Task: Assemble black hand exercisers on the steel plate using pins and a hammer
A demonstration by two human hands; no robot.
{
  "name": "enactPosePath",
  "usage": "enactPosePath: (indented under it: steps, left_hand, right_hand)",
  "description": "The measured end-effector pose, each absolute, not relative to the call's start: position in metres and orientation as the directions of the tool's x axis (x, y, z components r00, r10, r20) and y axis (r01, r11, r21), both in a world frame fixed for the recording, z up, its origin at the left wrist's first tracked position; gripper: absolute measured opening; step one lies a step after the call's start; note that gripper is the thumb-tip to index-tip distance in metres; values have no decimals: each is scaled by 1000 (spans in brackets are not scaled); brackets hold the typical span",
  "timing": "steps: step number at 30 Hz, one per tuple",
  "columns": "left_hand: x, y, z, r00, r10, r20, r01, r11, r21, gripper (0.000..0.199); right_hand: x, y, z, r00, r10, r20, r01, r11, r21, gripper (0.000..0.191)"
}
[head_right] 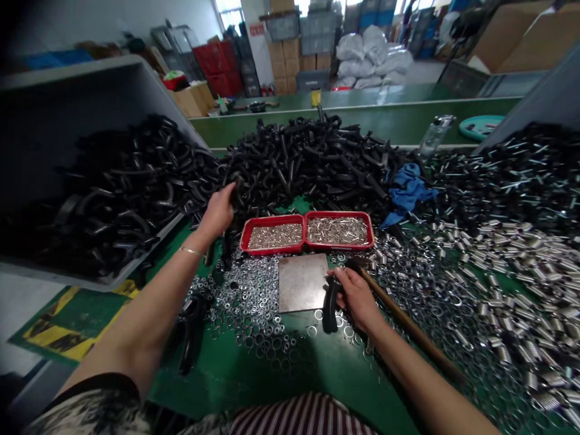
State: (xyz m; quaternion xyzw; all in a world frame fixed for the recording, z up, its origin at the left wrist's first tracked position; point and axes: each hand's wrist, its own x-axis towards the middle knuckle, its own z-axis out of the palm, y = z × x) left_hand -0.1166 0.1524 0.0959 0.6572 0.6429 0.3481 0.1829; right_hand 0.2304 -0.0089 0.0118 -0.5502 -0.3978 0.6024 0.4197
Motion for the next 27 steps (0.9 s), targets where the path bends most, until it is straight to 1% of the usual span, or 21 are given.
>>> enactPosePath:
  steps: [1,2,3,4,5,7,8,9,11,14,19,24,27]
  left_hand:
    - [-106,140,99,-130,975,178,575,-72,815,42]
    - [-91,125,99,-137,983,121,460,-45,887,38]
    - [-73,108,96,-114,990,81,405,-28,914,33]
    - [-52,89,89,-47,999,18,331,-1,944,27]
    - [-30,70,80,30,998,-50,270,40,962,27]
    - [11,37,57,129,984,-126,208,98,973,36]
    - [28,24,45,182,967,-178,86,165,983,38]
    - [41,14,34,224,952,-210,5,215,977,39]
    - [58,3,19,273,931,-244,-103,280,954,43]
    - [63,1,11,293,923,-248,-125,294,948,47]
    - [56,2,11,308,926,-220,-52,247,968,48]
    - [52,-6,16,285,940,-187,67,175,982,46]
    - [57,-10,22,272,949,-159,96,137,986,45]
  right_hand:
    - [232,-7,11,-46,950,-310,-9,-311,-950,48]
    - [233,-4,11,-44,958,-283,61,-280,-958,47]
    - [234,-1,13,-36,969,-244,142,-237,-961,46]
    - [234,2,15,-31,981,-191,228,-179,-957,46]
    - [234,5,19,-33,991,-127,314,-110,-943,46]
    - [235,10,28,-72,997,-6,461,28,-887,45]
    - [235,12,33,-102,994,31,514,79,-854,45]
    - [236,13,38,-128,990,52,554,115,-825,44]
    - [238,13,46,-158,986,59,610,144,-779,45]
    - [238,11,51,-182,982,44,668,156,-728,47]
    - [233,9,50,-205,978,48,702,181,-689,47]
    - [228,6,50,-215,974,64,730,204,-652,39]
    - [226,5,53,-243,966,83,717,237,-656,35]
